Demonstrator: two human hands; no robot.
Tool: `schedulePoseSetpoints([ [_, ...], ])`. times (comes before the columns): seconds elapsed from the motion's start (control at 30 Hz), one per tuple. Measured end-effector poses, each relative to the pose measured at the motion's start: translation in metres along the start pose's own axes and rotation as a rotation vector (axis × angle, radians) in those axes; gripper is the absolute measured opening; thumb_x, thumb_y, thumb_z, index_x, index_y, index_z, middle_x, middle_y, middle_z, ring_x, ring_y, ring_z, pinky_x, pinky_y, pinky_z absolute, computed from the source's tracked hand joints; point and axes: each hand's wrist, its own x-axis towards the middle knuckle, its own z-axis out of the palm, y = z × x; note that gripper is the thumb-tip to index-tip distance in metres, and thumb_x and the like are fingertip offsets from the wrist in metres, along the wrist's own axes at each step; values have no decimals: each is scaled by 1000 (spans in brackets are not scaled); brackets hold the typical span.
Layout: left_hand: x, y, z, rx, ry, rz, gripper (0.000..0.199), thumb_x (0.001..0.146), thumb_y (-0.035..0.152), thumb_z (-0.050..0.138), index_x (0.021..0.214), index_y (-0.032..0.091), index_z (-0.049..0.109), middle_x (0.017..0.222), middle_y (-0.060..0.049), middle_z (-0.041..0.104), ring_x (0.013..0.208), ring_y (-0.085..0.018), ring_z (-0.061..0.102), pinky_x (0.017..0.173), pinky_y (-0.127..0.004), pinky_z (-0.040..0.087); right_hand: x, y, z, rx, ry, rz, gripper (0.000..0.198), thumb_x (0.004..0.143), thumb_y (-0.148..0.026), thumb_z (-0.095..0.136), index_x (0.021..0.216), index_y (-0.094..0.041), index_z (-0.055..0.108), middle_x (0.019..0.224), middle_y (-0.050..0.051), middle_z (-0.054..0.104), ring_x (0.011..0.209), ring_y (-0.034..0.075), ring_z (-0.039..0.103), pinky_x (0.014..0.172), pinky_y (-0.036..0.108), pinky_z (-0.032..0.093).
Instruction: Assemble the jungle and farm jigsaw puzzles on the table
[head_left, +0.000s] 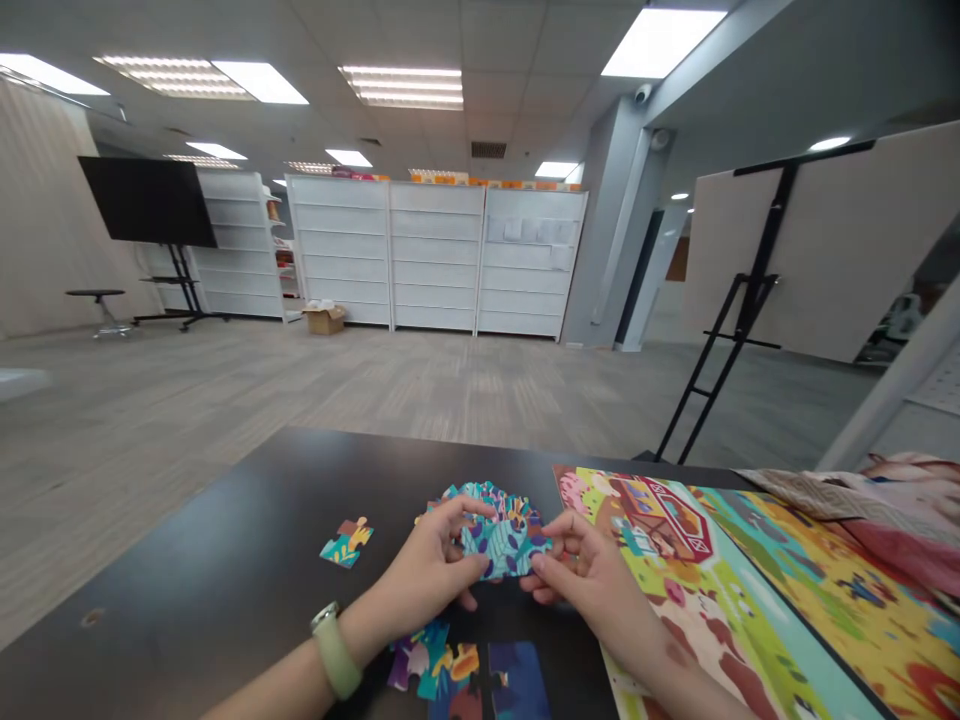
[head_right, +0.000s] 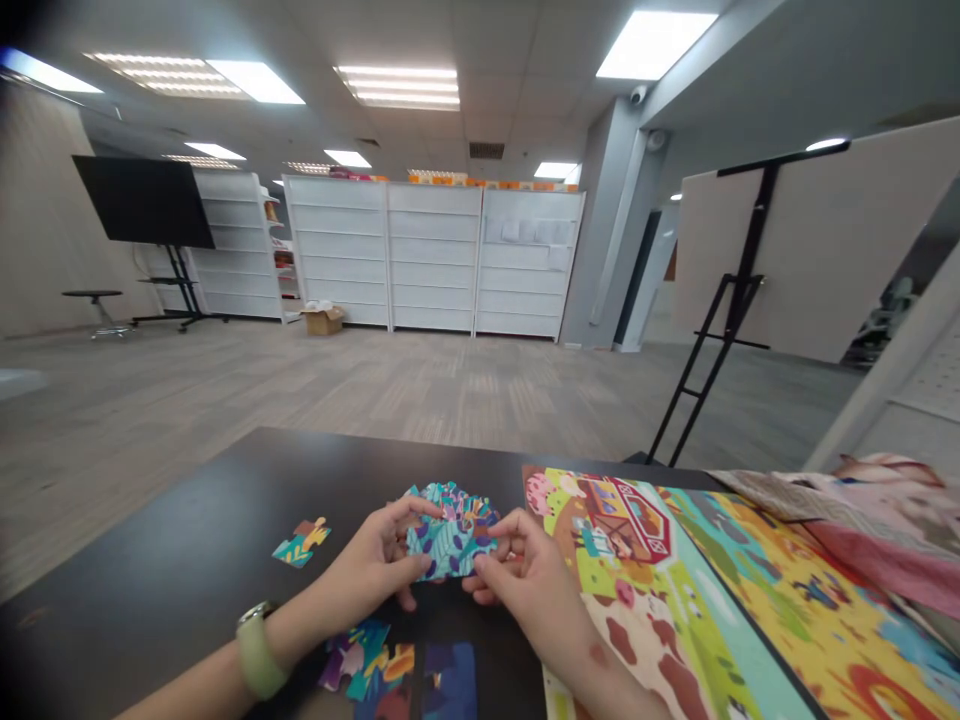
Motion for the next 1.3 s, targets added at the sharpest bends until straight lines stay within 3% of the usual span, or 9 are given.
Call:
schedulePoseSetpoints([
  [0.43,0,-4,-1,11,2,33,39,82,33,73,114,20,56,82,3,53,57,-7,49,43,-18,55,-3,-3,5,-27,8,0,62,60,-62,87,87,-22,48,70,-4,67,65,19,76,57,26,59],
  [0.7,-1,-2,0,59,22,37,35,83,31,71,113,19,57,85,0,61,61,-10,54,45,-18,52,-5,-3,7,-52,5,1,63,61,-64,85,85,-22,46,66,-4,67,64,19,76,56,25,58],
  [1.3,-1,1,1,92,52,23,35,80,31,73,110,19,60,78,1,60,56,-10,52,46,-19,52,-3,5,6,-56,2,-39,55,66,-59,84,84,-23,47,65,-4,66,61,20,75,54,26,59],
])
